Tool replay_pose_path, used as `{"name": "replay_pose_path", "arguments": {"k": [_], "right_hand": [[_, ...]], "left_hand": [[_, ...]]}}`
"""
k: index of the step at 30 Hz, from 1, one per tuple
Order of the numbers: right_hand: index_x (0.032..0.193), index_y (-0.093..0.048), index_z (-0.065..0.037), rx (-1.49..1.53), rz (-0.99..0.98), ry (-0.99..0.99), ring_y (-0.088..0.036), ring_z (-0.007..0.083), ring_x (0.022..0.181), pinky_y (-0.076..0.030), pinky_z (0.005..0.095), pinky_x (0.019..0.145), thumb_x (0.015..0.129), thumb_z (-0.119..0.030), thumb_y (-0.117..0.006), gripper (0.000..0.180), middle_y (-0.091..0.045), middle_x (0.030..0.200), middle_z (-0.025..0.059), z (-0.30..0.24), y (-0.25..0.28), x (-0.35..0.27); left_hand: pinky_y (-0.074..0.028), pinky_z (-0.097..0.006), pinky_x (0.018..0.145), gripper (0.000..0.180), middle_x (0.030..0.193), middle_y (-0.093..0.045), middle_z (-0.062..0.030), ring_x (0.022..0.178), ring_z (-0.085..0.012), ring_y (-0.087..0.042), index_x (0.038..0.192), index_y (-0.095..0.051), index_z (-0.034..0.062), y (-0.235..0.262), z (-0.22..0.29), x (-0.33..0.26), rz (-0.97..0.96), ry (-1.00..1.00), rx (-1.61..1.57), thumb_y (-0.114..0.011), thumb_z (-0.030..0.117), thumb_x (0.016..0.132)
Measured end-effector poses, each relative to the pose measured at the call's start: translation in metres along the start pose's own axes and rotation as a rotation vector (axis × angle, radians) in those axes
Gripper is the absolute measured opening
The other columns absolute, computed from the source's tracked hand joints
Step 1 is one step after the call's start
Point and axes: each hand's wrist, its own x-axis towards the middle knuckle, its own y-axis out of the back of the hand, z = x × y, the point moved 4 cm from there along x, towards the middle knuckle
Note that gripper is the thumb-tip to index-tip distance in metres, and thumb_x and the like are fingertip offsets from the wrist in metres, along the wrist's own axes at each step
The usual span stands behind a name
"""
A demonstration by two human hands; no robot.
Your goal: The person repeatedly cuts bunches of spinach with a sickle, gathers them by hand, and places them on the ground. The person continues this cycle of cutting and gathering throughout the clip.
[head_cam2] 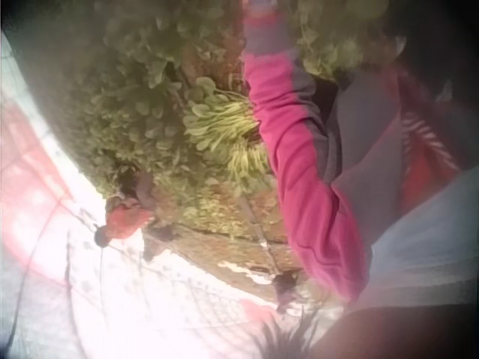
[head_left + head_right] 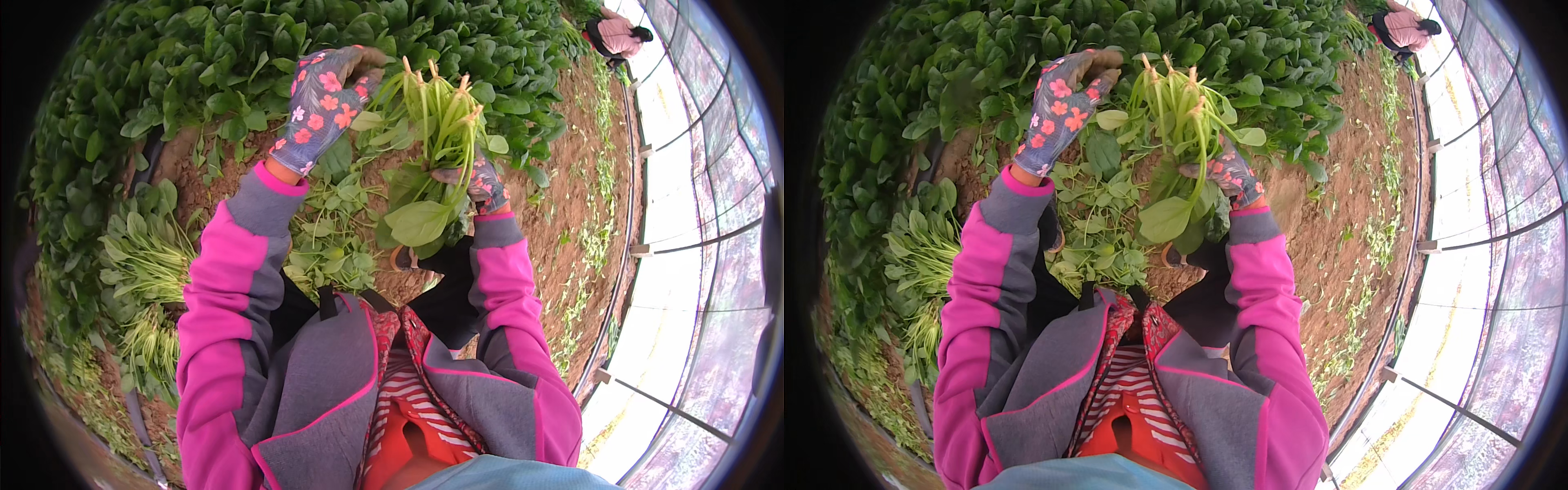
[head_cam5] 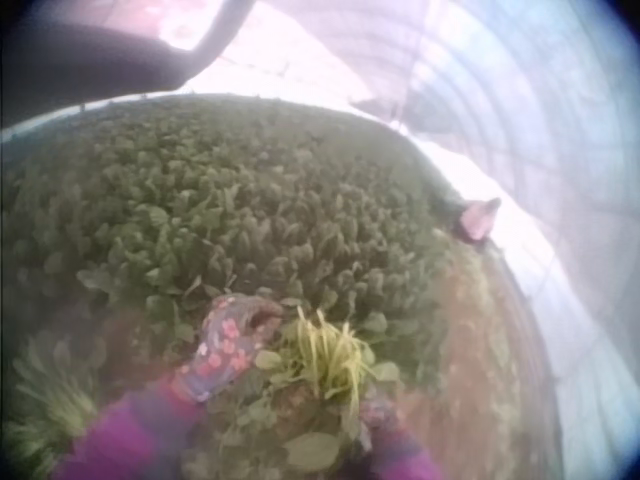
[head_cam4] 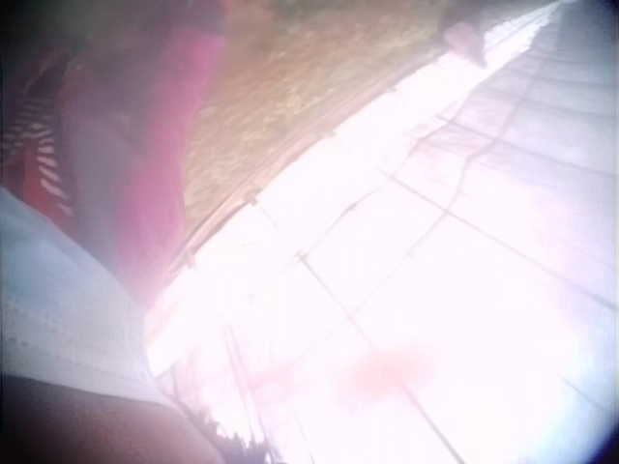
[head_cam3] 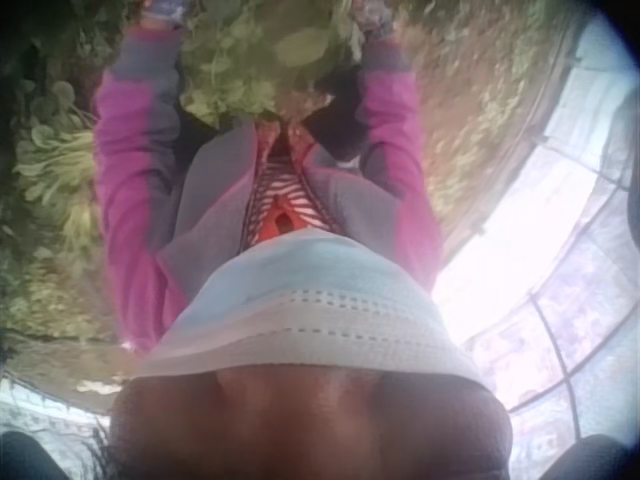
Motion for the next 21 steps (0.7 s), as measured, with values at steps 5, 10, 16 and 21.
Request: {"name": "replay_pose_path", "arguments": {"k": [5, 10, 16, 21], "right_hand": [[0.123, -0.052, -0.002, 0.098, -0.019, -0.013, -0.062, 0.0224, 0.098, -0.049, 0.0344, 0.088, 0.06, 0.0, -0.083, 0.07, -0.065, 0.107, 0.0108, 0.004, -0.006, 0.002], [0.121, -0.053, -0.001, 0.11, -0.086, 0.021, -0.063, 0.0228, 0.096, -0.05, 0.0353, 0.087, 0.061, 0.004, -0.081, 0.066, -0.065, 0.105, 0.0109, 0.0, -0.011, 0.005], [0.122, -0.052, -0.001, 0.125, -0.244, 0.056, -0.064, 0.0232, 0.096, -0.052, 0.036, 0.086, 0.064, 0.004, -0.078, 0.064, -0.065, 0.103, 0.0118, 0.0, -0.018, 0.006], [0.129, -0.046, -0.002, 0.128, -0.235, 0.075, -0.063, 0.0227, 0.097, -0.052, 0.0351, 0.086, 0.065, 0.006, -0.078, 0.072, -0.064, 0.109, 0.0117, 0.007, -0.015, 0.007]], "left_hand": [[-0.049, -0.024, 0.069, 0.016, 0.084, -0.065, -0.0045, 0.073, -0.0106, -0.059, 0.1, -0.065, 0.0009, 0.0, 0.006, -0.002, -0.08, -0.043, -0.014, -0.061, 0.006, 0.086], [-0.049, -0.027, 0.072, 0.016, 0.085, -0.066, -0.0057, 0.077, -0.0139, -0.062, 0.099, -0.065, 0.0012, -0.015, 0.011, -0.003, -0.164, -0.008, -0.106, -0.061, 0.005, 0.083], [-0.047, -0.027, 0.066, 0.009, 0.081, -0.064, -0.0034, 0.073, -0.0123, -0.059, 0.092, -0.062, 0.0016, -0.007, 0.011, 0.0, -0.061, -0.104, -0.049, -0.06, 0.005, 0.084], [-0.045, -0.024, 0.06, 0.009, 0.079, -0.063, 0.0, 0.068, -0.0081, -0.055, 0.094, -0.064, 0.0041, -0.006, 0.021, 0.001, -0.011, -0.021, -0.18, -0.061, 0.01, 0.087]]}}
